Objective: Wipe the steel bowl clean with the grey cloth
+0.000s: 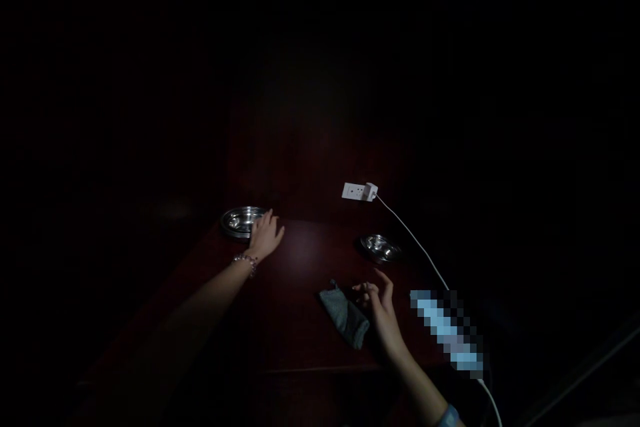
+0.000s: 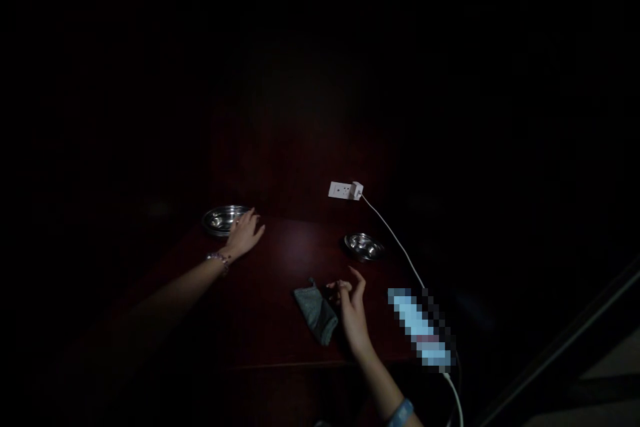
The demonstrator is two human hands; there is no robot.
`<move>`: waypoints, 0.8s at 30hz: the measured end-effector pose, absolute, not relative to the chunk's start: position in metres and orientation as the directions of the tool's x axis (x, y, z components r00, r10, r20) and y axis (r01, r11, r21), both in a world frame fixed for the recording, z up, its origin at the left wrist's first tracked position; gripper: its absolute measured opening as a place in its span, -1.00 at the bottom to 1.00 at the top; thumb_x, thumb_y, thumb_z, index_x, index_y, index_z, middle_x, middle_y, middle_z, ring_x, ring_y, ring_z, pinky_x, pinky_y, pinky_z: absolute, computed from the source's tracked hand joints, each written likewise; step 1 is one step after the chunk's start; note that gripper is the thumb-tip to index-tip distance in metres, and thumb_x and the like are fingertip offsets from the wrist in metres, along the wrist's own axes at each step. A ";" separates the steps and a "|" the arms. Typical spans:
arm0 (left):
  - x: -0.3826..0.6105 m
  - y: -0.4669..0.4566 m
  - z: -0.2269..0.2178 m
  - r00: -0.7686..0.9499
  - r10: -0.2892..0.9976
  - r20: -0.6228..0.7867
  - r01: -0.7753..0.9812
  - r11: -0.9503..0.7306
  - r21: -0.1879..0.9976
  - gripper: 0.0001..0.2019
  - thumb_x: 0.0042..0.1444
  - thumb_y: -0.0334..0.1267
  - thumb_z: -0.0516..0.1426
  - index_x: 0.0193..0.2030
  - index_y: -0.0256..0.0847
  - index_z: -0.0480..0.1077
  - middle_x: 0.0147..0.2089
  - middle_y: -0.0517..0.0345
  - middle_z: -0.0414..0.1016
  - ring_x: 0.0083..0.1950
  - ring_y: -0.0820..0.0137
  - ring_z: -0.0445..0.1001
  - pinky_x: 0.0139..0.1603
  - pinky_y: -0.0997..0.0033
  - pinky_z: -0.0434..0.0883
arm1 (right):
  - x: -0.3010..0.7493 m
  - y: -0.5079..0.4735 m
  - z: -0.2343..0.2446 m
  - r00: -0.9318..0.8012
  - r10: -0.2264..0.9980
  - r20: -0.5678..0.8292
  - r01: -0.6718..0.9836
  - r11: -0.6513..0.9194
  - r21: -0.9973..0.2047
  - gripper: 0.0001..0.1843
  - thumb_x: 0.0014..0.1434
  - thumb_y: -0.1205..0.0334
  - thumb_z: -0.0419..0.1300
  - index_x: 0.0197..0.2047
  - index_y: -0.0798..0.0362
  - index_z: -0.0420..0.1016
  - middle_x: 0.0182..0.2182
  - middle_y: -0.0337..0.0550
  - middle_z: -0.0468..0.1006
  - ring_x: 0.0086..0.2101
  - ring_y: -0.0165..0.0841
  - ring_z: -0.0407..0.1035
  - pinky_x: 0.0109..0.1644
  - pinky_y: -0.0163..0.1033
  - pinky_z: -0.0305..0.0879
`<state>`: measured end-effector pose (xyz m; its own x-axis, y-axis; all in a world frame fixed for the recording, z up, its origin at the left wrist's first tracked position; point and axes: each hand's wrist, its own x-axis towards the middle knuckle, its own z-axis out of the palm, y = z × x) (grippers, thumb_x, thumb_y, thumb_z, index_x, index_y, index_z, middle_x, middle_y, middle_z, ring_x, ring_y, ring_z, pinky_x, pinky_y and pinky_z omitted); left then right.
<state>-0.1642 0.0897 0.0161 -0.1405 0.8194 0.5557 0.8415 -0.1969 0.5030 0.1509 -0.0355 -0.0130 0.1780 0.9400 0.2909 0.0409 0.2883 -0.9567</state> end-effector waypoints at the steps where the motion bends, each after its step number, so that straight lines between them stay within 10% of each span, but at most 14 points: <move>1: -0.182 0.092 0.018 -0.148 0.839 0.524 0.884 -0.126 0.451 -0.60 0.27 -0.11 0.00 0.09 -0.32 0.44 0.37 -0.35 0.28 0.42 -0.05 0.20 0.44 -0.11 0.00 | 0.149 -0.046 -0.012 0.166 0.935 0.313 0.060 0.307 -0.950 -0.35 0.20 -0.10 0.19 0.25 -0.01 0.15 -0.32 -0.18 0.60 -0.36 -0.32 0.47 -0.17 -0.18 0.44; 5: -0.228 0.093 0.019 -0.115 0.962 0.247 0.952 0.035 0.304 -0.57 0.32 -0.11 -0.04 0.02 -0.40 0.49 0.05 -0.38 0.56 0.17 -0.08 0.49 0.34 -0.12 0.12 | 0.146 -0.081 -0.009 0.137 0.896 0.423 0.172 0.399 -0.901 -0.41 0.25 -0.11 0.16 0.22 0.01 0.19 -0.31 -0.17 0.59 -0.27 -0.31 0.48 -0.06 -0.16 0.41; 11: -0.243 0.090 0.030 -0.007 0.971 0.238 0.975 -0.047 0.219 -0.66 0.26 -0.15 0.04 -0.05 -0.29 0.55 0.03 -0.31 0.59 0.11 0.01 0.54 0.22 0.08 0.31 | 0.143 -0.124 -0.006 0.095 0.850 0.518 0.311 0.469 -0.827 -0.50 0.34 -0.07 0.06 0.22 0.00 0.14 -0.21 -0.12 0.58 -0.20 -0.29 0.49 0.03 -0.13 0.38; 19: -0.248 0.079 0.065 -0.075 0.882 0.466 0.909 -0.132 0.395 -0.62 0.27 -0.11 0.01 0.02 -0.24 0.54 -0.05 -0.16 0.63 -0.06 0.14 0.59 -0.01 0.26 0.43 | 0.149 -0.171 -0.018 0.036 0.845 0.533 0.391 0.479 -0.786 -0.56 0.34 0.01 0.05 0.21 0.00 0.20 -0.19 -0.10 0.58 -0.14 -0.28 0.50 0.10 -0.13 0.38; 24: -0.205 0.044 0.087 0.162 0.686 0.709 0.890 -0.412 0.195 -0.65 0.30 -0.12 0.01 -0.02 -0.21 0.55 -0.02 -0.12 0.63 -0.03 0.15 0.57 0.03 0.23 0.42 | 0.123 -0.184 -0.007 -0.099 0.911 0.399 0.374 0.406 -0.834 -0.68 0.31 0.01 0.09 0.03 -0.03 0.40 -0.13 -0.10 0.58 -0.05 -0.25 0.47 0.20 -0.06 0.31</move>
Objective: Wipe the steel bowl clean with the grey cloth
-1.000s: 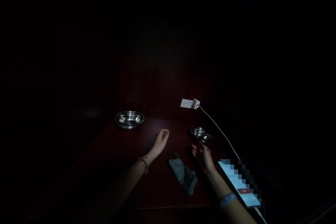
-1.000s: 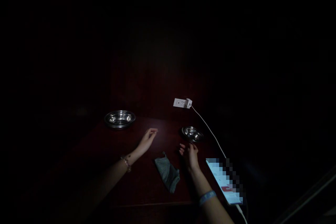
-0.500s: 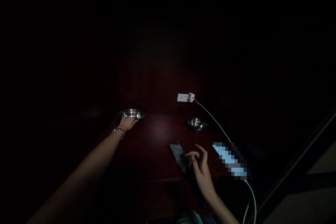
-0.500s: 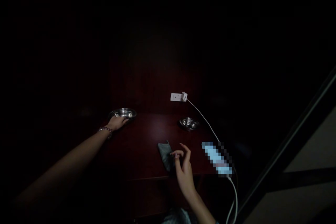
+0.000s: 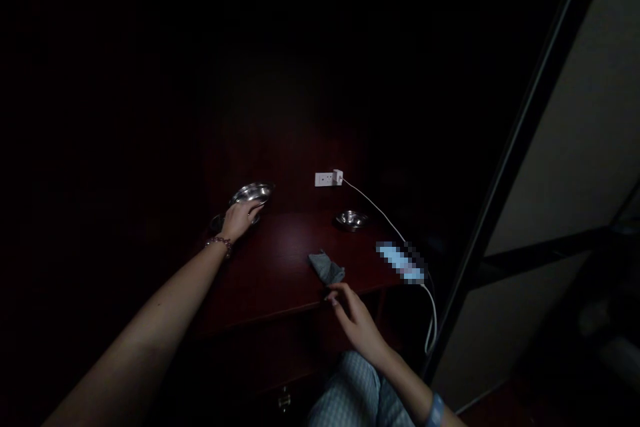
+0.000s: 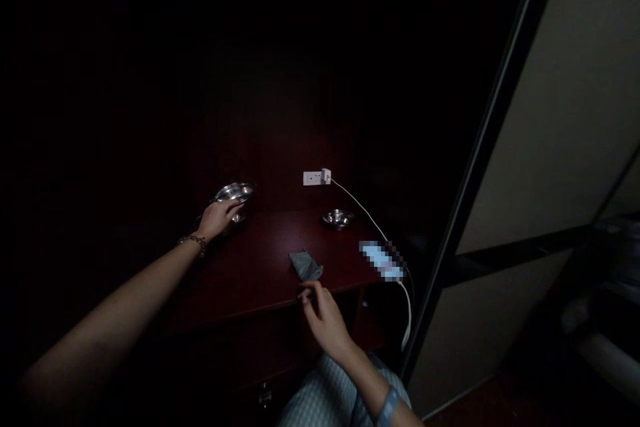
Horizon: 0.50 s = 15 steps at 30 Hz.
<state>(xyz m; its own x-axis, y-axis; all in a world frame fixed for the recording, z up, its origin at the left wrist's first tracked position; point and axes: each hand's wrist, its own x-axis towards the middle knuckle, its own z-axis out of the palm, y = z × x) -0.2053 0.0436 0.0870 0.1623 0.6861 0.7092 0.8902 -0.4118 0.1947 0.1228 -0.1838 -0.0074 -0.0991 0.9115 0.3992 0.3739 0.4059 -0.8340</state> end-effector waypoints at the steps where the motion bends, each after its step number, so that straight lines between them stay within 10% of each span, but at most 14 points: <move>1: -0.191 0.034 0.089 0.273 0.636 0.721 0.867 -0.488 0.102 -0.68 0.30 -0.15 0.01 -0.06 -0.19 0.56 -0.04 -0.09 0.63 -0.05 0.17 0.57 0.02 0.23 0.42 | 0.113 -0.184 -0.005 -0.125 0.924 0.362 0.348 0.382 -0.856 -0.67 0.28 0.00 0.13 0.03 -0.03 0.41 -0.10 -0.09 0.57 -0.01 -0.24 0.45 0.24 -0.04 0.28; 9: -0.109 -0.056 0.077 0.758 0.245 0.605 0.513 -0.796 -0.322 -0.79 0.24 -0.39 0.07 -0.12 -0.19 0.53 -0.20 -0.01 0.60 -0.14 0.29 0.52 -0.09 0.29 0.38 | 0.044 -0.168 0.024 -0.014 0.999 0.042 -0.370 0.034 -0.929 -0.10 0.14 -0.24 0.25 0.41 -0.20 -0.04 0.13 -0.06 0.45 -0.08 -0.28 0.52 0.01 -0.12 0.46; 15: -0.115 -0.094 0.064 0.810 0.331 0.483 0.449 -0.881 -0.149 -0.76 0.26 -0.40 0.03 -0.15 -0.17 0.53 -0.14 -0.03 0.59 -0.07 0.25 0.51 0.03 0.22 0.38 | 0.036 -0.157 0.041 -0.008 1.000 -0.002 -0.464 -0.006 -0.886 -0.56 0.22 -0.07 0.21 0.07 -0.01 0.42 -0.08 -0.12 0.57 -0.10 -0.32 0.49 -0.07 -0.23 0.48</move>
